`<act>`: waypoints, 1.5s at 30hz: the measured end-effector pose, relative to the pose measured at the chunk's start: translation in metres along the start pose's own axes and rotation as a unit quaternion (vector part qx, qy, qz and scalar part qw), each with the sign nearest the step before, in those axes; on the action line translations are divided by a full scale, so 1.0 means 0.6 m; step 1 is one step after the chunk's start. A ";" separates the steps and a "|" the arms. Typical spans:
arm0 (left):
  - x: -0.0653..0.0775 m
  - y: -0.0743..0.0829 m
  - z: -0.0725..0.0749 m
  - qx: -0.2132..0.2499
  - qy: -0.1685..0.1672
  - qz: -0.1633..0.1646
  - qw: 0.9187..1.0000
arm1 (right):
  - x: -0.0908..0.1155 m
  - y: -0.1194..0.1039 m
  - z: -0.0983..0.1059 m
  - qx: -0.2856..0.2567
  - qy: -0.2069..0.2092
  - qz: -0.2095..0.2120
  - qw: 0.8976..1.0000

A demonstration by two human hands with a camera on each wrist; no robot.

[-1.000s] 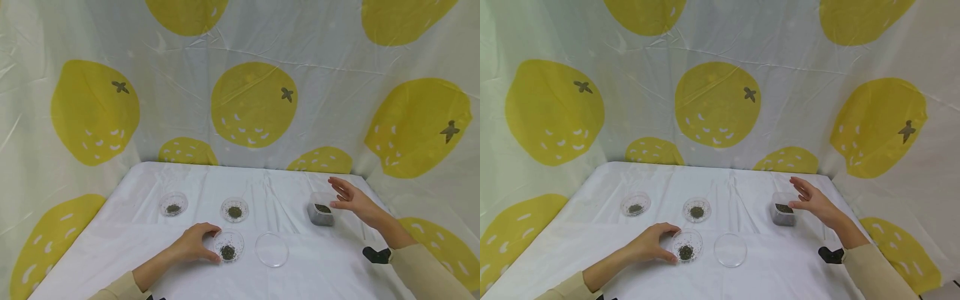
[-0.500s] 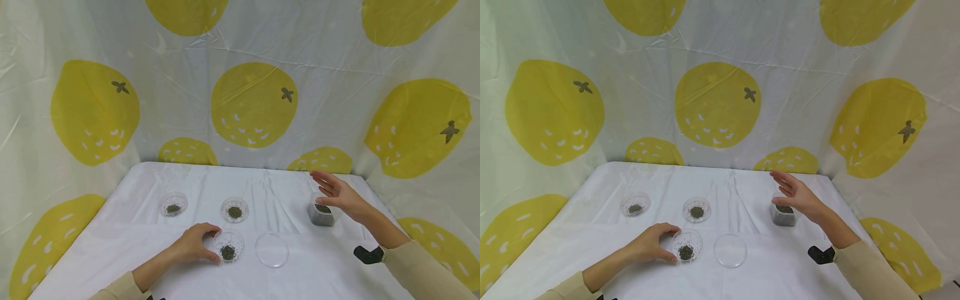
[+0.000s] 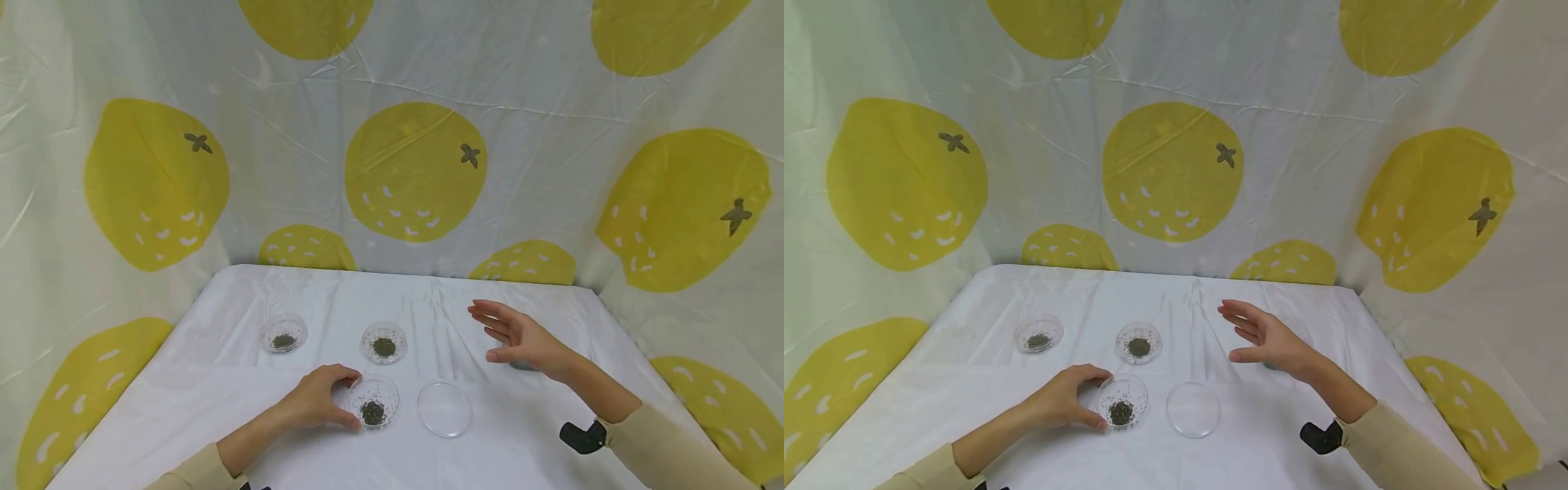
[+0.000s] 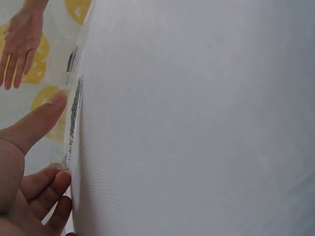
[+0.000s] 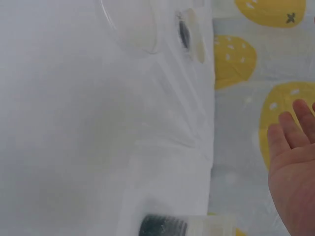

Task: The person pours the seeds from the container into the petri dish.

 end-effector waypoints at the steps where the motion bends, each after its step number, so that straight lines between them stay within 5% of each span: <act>1: 0.000 0.000 0.000 0.000 0.000 0.000 1.000 | 0.001 0.002 -0.006 -0.004 -0.006 0.001 1.000; 22: -0.002 -0.003 -0.002 -0.002 0.001 0.003 1.000 | 0.041 0.067 -0.096 -0.013 -0.085 -0.058 0.995; 31: -0.001 0.000 0.001 0.005 0.000 0.001 1.000 | 0.056 0.082 -0.122 0.100 -0.093 -0.049 0.989; 37: -0.002 0.001 0.001 -0.001 0.001 0.001 1.000 | 0.058 0.085 -0.134 0.208 -0.086 -0.006 0.974; 45: -0.001 0.001 0.000 0.003 -0.002 0.002 1.000 | 0.053 0.089 -0.140 0.268 -0.075 0.037 0.960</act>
Point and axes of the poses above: each hand's wrist, its own x-axis away from the middle knuckle, its own z-axis out of the back of the hand, y = z × x, the point moved 2 cm from there along -x, towards the middle knuckle, and after that the axes turned 11 degrees about y, right-handed, at the moved point
